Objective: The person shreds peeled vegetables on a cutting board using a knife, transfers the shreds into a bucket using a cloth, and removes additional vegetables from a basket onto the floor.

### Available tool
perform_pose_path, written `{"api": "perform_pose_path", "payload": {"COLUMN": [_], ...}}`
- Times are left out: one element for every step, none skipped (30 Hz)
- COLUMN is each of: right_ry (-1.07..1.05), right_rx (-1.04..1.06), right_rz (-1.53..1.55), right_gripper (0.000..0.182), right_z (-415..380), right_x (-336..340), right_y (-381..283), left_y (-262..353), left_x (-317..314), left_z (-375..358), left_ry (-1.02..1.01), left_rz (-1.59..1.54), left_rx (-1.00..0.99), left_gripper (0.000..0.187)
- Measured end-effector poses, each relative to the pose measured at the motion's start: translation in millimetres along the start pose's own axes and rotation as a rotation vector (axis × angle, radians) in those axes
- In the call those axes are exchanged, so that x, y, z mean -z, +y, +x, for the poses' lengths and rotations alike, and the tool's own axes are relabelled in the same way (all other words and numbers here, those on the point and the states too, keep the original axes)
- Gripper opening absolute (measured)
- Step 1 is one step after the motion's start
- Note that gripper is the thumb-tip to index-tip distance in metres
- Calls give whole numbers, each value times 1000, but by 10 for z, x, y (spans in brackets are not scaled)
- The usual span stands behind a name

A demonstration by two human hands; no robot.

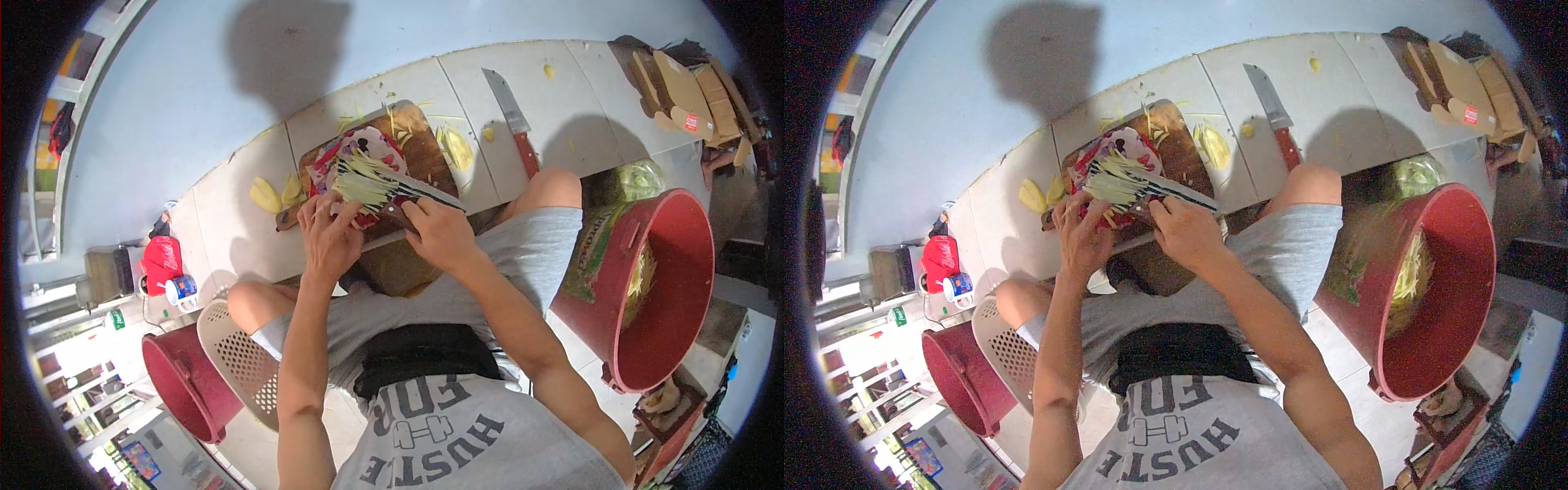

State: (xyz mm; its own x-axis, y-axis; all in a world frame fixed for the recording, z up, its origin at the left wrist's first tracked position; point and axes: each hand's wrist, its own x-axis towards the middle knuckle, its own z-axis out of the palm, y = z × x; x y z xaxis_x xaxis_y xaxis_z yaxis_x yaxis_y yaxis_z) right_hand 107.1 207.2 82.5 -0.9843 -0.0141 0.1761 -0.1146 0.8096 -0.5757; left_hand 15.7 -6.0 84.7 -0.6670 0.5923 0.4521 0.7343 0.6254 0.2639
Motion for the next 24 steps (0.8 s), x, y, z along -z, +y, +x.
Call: {"api": "perform_pose_path", "payload": {"right_ry": [2, -5, -12, -11, -9, -7, -7, -13, -20, -19, -22, -25, -25, -41, -57, -57, -49, -41, -43, -63, -83, -83, -36, 10], "right_rx": [-2, 17, 34, 29, 34, 40, 39, 57, 77, 78, 96, 115, 117, 107, 96, 99, 97, 96, 101, 66, 31, 35, -5, -45], "right_rz": [3, -5, -14, -13, -27, -39, -38, -57, -76, -76, -82, -89, -89, -101, -113, -114, -107, -101, -102, -82, -61, -62, 9, 80], "right_gripper": [39, 39, 39, 39, 43, 46, 46, 38, 31, 31, 29, 26, 26, 25, 24, 24, 25, 26, 26, 29, 32, 32, 35, 38], "right_z": [-1, -9, -25, -35, -37, -35, -39, -37, -33, -37, -46, -50, -57, -56, -63, -73, -83, -89, -95, -103, -116, -141, -177, -197], "right_x": [14, 40, 60, 46, 19, 11, 18, 35, 46, 25, -14, -27, -28, -23, -20, -27, -41, -49, -44, -35, -27, -21, -18, -21], "right_y": [-8, -20, -29, -20, -9, -10, -14, -23, -32, -32, -27, -36, -48, -68, -87, -92, -92, -92, -89, -80, -68, -52, -32, -10], "left_y": [5, 16, 35, 38, 30, 30, 34, 39, 43, 44, 43, 39, 28, 6, -2, -4, -5, -11, -43, -103, -173, -271, -381, -435], "left_x": [1, 5, 1, -12, -26, -33, -38, -38, -32, -22, -13, -8, -10, -13, -8, 1, 17, 24, 12, -6, -29, -71, -117, -109], "left_z": [11, 23, 30, 32, 32, 37, 40, 48, 60, 80, 107, 131, 155, 185, 220, 256, 295, 333, 347, 349, 350, 348, 341, 349], "left_ry": [-3, -19, -36, -39, -49, -59, -60, -83, -105, -105, -144, -182, -181, -221, -263, -260, -293, -325, -321, -336, -351, -348, -268, -187], "left_rz": [2, 14, 25, 23, 36, 50, 50, 68, 87, 88, 110, 133, 134, 129, 123, 124, 130, 134, 134, 121, 108, 109, 46, -18], "left_rx": [-2, 17, 35, 33, 40, 47, 46, 64, 84, 83, 101, 119, 121, 147, 172, 174, 199, 224, 228, 234, 240, 242, 268, 293], "left_gripper": [55, 56, 56, 56, 57, 58, 58, 58, 59, 59, 58, 58, 58, 57, 57, 57, 57, 57, 57, 56, 56, 56, 55, 54]}}
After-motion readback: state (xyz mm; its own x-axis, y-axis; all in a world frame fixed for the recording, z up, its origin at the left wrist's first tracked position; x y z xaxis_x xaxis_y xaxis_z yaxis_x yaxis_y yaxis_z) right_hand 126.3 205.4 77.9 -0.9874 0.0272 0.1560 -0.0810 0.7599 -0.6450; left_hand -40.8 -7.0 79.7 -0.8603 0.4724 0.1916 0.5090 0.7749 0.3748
